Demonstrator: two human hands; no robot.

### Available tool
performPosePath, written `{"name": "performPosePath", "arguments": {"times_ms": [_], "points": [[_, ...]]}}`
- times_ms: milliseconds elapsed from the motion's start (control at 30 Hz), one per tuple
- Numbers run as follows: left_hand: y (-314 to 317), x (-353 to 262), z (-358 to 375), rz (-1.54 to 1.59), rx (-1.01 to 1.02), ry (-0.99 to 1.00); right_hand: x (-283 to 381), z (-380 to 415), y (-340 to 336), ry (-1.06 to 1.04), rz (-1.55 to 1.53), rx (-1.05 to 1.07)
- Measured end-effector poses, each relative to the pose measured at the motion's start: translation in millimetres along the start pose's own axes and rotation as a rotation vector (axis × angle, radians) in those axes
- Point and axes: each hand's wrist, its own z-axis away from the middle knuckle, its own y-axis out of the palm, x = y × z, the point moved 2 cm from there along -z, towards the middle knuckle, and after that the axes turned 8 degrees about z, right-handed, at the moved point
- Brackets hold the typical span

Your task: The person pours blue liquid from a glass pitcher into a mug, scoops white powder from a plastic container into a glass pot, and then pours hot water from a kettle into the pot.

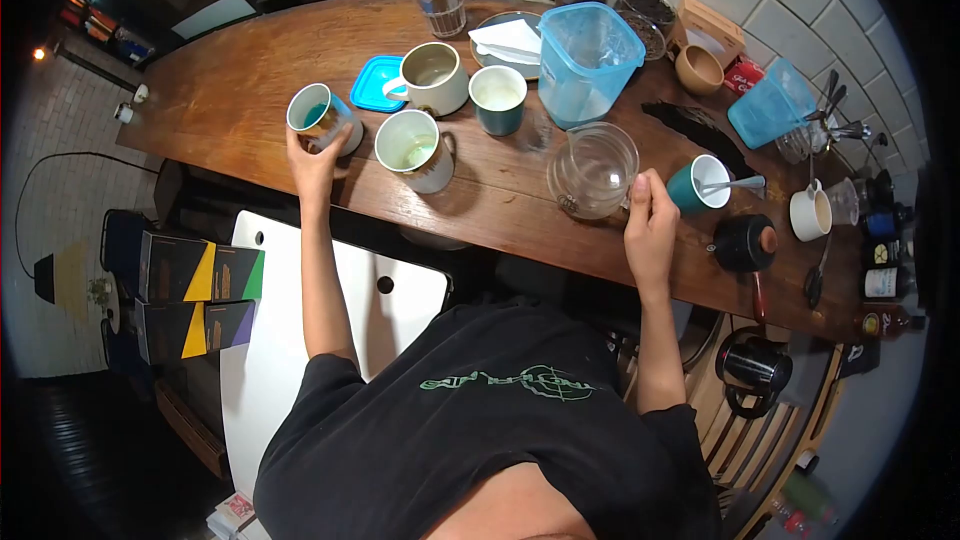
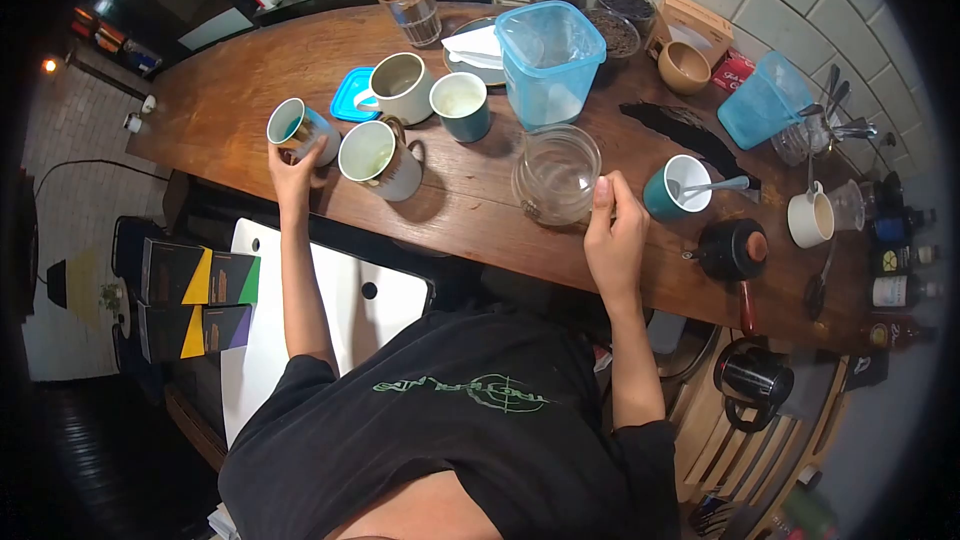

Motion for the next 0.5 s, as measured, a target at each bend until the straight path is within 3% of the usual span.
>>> {"name": "performPosePath", "arguments": {"times_ms": [433,500], "points": [[-11.7,5.9,12.0,-0.032,0.146,-0.040,9.5,2.2,-6.9,0.027,0.024,-0.125],[-15.5,0.8,20.5,-0.078,0.048,-0.061,6.0,2.2,-6.9,0.010,0.029,-0.127]]}}
